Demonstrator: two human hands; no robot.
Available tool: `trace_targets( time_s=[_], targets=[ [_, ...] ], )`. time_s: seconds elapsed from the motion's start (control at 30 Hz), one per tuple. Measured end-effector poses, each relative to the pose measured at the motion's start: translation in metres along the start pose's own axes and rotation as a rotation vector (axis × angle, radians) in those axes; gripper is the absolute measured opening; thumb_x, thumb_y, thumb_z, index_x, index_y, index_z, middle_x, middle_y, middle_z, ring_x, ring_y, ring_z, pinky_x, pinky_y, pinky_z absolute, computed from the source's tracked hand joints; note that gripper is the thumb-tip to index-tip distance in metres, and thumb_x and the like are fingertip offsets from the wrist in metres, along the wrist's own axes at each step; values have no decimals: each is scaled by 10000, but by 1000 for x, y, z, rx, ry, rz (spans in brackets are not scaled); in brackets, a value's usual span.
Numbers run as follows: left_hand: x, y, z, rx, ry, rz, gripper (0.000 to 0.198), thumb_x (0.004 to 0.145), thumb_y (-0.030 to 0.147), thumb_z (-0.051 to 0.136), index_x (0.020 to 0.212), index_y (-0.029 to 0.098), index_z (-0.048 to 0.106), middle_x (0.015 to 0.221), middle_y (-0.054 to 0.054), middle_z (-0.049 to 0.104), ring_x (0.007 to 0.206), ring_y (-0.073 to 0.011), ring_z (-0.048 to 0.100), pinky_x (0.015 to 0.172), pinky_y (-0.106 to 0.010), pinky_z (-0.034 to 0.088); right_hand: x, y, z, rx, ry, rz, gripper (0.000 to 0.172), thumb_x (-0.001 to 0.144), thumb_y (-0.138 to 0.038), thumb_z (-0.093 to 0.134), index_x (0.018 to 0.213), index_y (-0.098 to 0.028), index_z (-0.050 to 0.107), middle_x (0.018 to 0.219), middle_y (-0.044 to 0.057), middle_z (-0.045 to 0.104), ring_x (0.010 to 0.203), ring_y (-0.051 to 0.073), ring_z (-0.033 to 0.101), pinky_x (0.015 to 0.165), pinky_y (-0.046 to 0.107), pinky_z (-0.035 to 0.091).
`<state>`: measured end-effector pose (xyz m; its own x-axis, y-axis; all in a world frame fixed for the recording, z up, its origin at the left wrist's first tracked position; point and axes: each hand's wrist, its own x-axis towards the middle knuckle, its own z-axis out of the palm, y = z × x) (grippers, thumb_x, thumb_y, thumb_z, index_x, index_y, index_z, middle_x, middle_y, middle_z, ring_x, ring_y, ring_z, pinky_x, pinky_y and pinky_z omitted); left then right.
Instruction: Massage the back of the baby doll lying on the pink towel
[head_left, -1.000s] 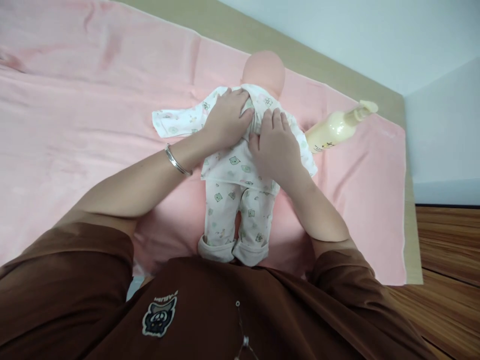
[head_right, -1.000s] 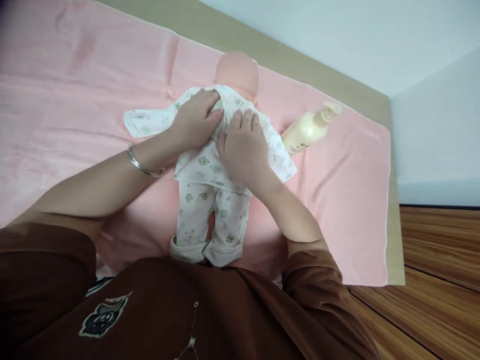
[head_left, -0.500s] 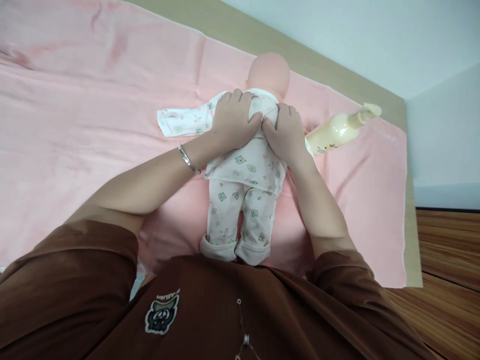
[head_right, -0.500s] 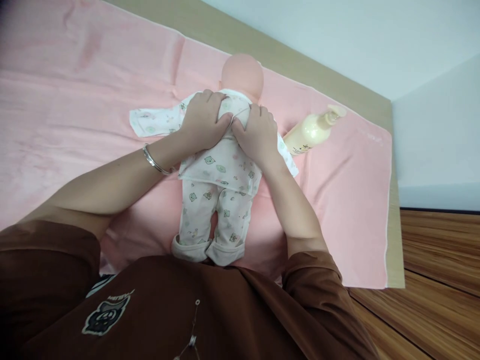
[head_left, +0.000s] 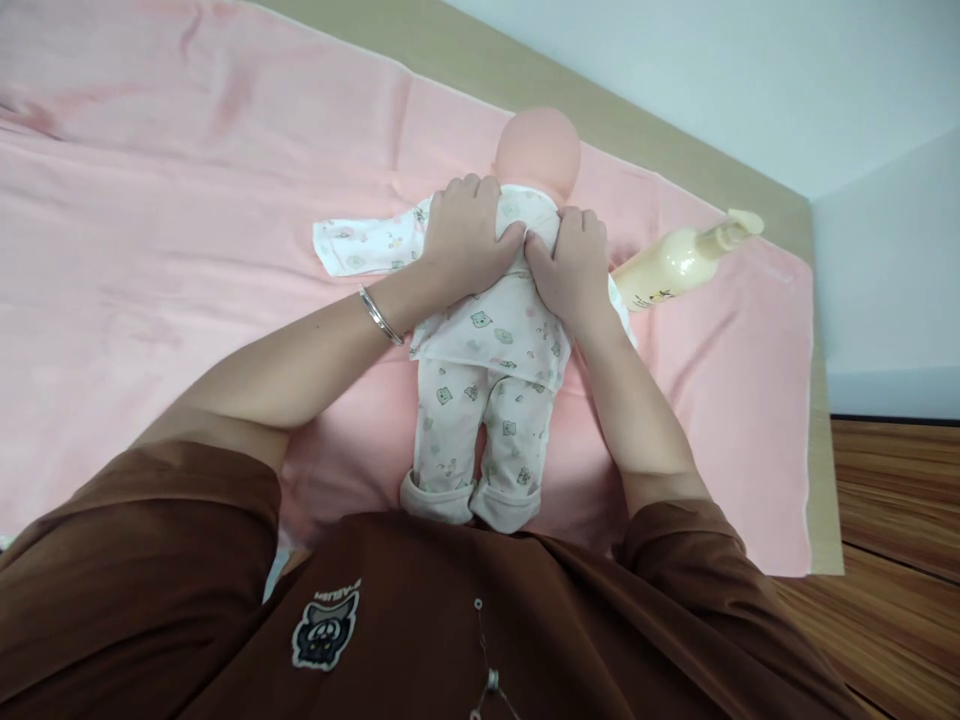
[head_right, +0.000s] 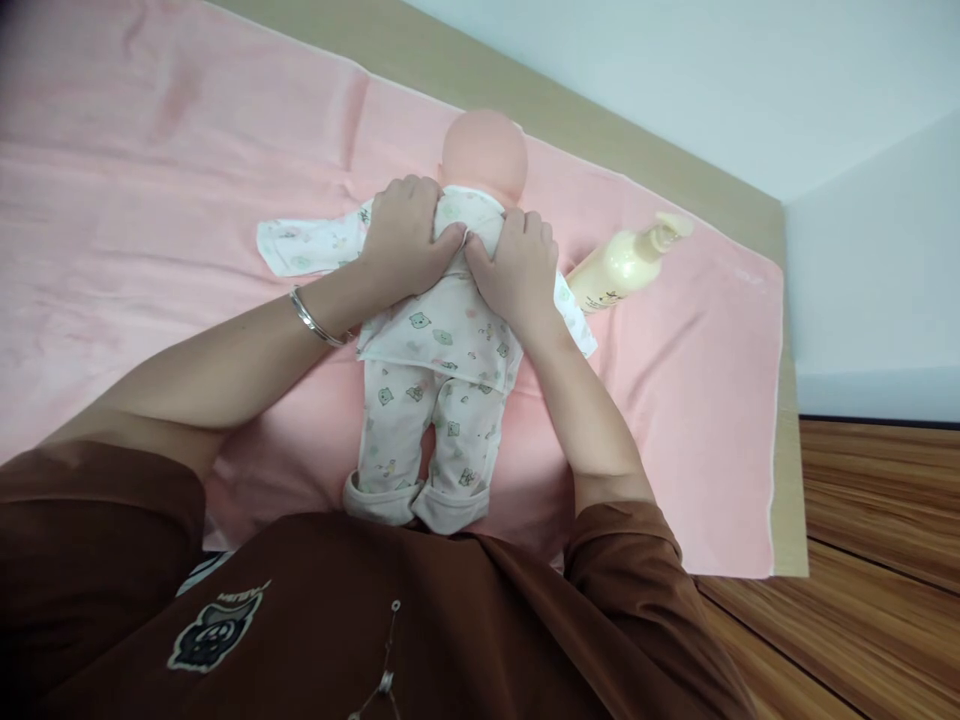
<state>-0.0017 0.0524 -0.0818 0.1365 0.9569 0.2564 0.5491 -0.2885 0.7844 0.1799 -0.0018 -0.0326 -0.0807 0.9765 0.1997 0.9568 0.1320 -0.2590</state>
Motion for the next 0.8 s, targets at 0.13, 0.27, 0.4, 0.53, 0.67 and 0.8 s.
trace_targets(
  time_s=[0.13,0.27,0.4,0.53,0.67,0.8],
  targets=[
    [1,-11,1,-57,54,65,454,833,746,724,970,332,597,1072,-91,702,1252,-416,519,1132,-657,326,-2,-2,-4,-13,-2,4,471,1080,-550,439,1296,-139,518,1306,181,547,1322,381,523,1167,623,419],
    [-3,-12,-1,-72,89,109,418,878,682,729,1003,296,628,1101,-92,714,1209,-394,587,1111,-630,395,-11,-12,-9,-33,-3,11,438,1103,-514,413,1296,-137,526,1289,185,576,1301,376,546,1154,614,440],
    [-8,-12,-7,-71,55,186,467,920,687,676,1125,267,683,1148,-109,732,1208,-391,637,1112,-595,454,-26,-26,-31,0,-48,-47,374,1093,-423,448,1281,-119,558,1329,203,597,1324,387,554,1164,623,455],
    [-9,-13,-14,-63,15,237,509,933,704,635,1212,285,714,1208,-111,745,1208,-388,658,1129,-578,484,-40,-35,-80,259,-246,-106,258,1035,-369,525,1025,-166,684,1191,129,709,1182,331,669,1099,585,547],
    [-12,-11,-16,-51,24,225,496,936,679,630,1253,311,728,1245,-105,754,1224,-388,658,1157,-586,481,-46,-32,-107,712,-148,-85,346,1016,-395,562,1244,-208,744,1418,46,703,1387,241,643,1219,465,545],
    [-14,-10,-15,-57,47,230,492,960,654,594,1291,315,726,1297,-102,747,1257,-380,651,1186,-581,471,-37,-33,-76,374,1,-57,483,1012,-310,488,1486,-266,572,1739,-12,357,1671,201,277,1406,508,298]
  ],
)
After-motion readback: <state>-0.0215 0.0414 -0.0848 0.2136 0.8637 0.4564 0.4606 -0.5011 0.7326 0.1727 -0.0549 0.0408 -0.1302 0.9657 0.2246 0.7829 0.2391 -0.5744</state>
